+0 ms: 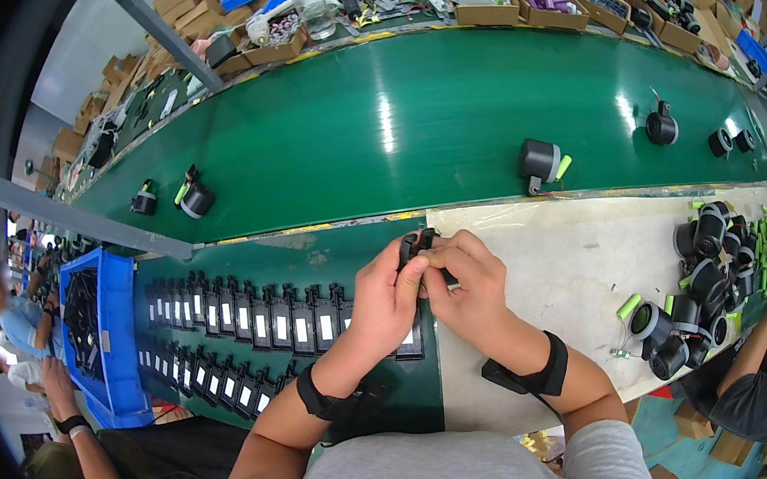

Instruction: Assembling small mechanical and electronic components on a factory assembly line.

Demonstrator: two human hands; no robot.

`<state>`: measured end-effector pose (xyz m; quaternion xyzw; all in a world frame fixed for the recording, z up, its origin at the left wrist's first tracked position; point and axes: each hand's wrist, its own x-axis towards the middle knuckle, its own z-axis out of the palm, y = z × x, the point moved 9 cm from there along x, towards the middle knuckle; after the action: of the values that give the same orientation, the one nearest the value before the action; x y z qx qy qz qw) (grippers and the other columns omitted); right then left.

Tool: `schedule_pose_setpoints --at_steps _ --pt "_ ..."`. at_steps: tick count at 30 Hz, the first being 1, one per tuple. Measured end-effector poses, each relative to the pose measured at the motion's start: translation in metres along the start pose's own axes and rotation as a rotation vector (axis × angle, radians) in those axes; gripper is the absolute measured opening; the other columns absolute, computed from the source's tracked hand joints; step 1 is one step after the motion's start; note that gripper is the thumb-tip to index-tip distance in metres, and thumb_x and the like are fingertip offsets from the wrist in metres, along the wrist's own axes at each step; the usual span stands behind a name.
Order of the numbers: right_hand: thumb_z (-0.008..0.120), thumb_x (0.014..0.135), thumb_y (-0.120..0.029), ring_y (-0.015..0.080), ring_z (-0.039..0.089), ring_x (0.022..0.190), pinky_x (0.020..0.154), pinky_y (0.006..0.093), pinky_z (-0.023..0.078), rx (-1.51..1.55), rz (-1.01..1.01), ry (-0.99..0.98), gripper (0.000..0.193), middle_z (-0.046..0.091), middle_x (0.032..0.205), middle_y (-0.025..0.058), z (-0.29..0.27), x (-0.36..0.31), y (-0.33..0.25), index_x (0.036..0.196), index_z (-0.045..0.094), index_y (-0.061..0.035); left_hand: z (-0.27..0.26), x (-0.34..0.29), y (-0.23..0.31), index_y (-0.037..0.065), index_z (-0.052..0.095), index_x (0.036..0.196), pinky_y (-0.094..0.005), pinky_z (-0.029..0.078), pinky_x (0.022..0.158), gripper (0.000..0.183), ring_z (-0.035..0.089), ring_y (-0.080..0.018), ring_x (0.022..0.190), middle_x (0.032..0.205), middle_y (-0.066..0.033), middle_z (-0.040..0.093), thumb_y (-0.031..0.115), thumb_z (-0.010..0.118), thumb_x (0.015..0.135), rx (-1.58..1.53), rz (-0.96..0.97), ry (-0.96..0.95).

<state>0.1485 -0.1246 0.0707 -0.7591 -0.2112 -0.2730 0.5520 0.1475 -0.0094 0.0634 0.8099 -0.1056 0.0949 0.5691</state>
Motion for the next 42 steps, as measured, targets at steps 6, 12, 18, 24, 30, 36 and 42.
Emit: schedule_pose_setpoints --at_steps 6,12,18,24,30,36,42 --pt "0.067 0.076 0.003 0.0258 0.065 0.079 0.069 0.0337 0.054 0.063 0.033 -0.221 0.015 0.066 0.09 0.0103 0.013 0.031 0.032 0.088 0.07 -0.0046 -0.018 0.029 -0.049 -0.003 0.053 0.105 -0.0235 0.048 0.054 0.025 0.057 -0.0091 0.059 0.078 -0.0062 0.06 0.02 0.046 0.1 -0.163 -0.267 -0.035" --pt "0.053 0.065 0.016 0.0347 0.061 0.094 0.079 0.0381 0.05 -0.598 0.204 -0.14 0.029 0.066 0.093 0.0126 -0.086 0.064 0.123 0.082 0.065 -0.0042 -0.123 0.081 -0.119 0.0 0.053 0.095 -0.0235 0.048 0.052 0.03 0.056 -0.0101 0.054 0.073 -0.0038 0.059 0.029 0.047 0.1 -0.061 -0.457 0.14" --pt "0.052 0.062 0.02 0.0363 0.054 0.107 0.088 0.04 0.046 -0.394 0.328 -0.391 0.036 0.05 0.126 0.0149 -0.096 0.053 0.159 0.084 0.061 -0.006 -0.114 0.077 -0.058 -0.008 0.041 0.128 -0.0456 0.029 0.106 0.061 0.037 -0.0386 0.123 0.128 -0.027 0.04 0.029 0.066 0.086 0.691 0.139 0.46" --pt "0.071 0.06 0.005 0.0309 0.054 0.109 0.085 0.0389 0.047 -0.542 0.321 -0.55 0.026 0.052 0.125 0.0109 -0.076 0.042 0.196 0.08 0.068 -0.0119 -0.009 0.045 -0.02 -0.003 0.052 0.122 -0.0398 0.046 0.089 0.047 0.051 -0.0335 0.109 0.12 -0.0212 0.051 0.018 0.07 0.083 0.288 0.078 -0.093" --pt "0.058 0.087 -0.012 0.0265 0.065 0.073 0.067 0.0364 0.05 -0.368 0.512 -0.393 0.01 0.065 0.084 0.0125 -0.079 0.059 0.177 0.085 0.066 -0.0064 0.007 0.014 -0.022 -0.004 0.057 0.116 -0.0345 0.05 0.085 0.038 0.061 -0.0266 0.099 0.111 -0.0188 0.06 0.017 0.067 0.086 0.098 -0.018 -0.256" --pt "0.052 0.097 -0.018 0.0185 0.065 0.067 0.058 0.0297 0.05 0.724 1.017 -0.132 0.022 0.065 0.076 0.0081 -0.021 0.012 0.133 0.087 0.062 -0.0014 0.02 -0.011 -0.035 -0.004 0.045 0.128 -0.0288 0.048 0.089 0.044 0.059 -0.0161 0.101 0.108 -0.0104 0.059 0.004 0.062 0.089 -0.165 -0.259 -0.339" --pt "0.064 0.09 -0.018 0.0103 0.059 0.075 0.067 0.0249 0.046 0.86 1.162 -0.126 0.019 0.065 0.082 0.0038 0.036 -0.061 0.105 0.088 0.069 0.0002 0.034 0.002 -0.041 0.0 0.048 0.113 -0.0268 0.049 0.084 0.031 0.06 -0.0132 0.095 0.103 -0.0076 0.059 -0.005 0.063 0.086 -0.402 -0.326 -0.218"
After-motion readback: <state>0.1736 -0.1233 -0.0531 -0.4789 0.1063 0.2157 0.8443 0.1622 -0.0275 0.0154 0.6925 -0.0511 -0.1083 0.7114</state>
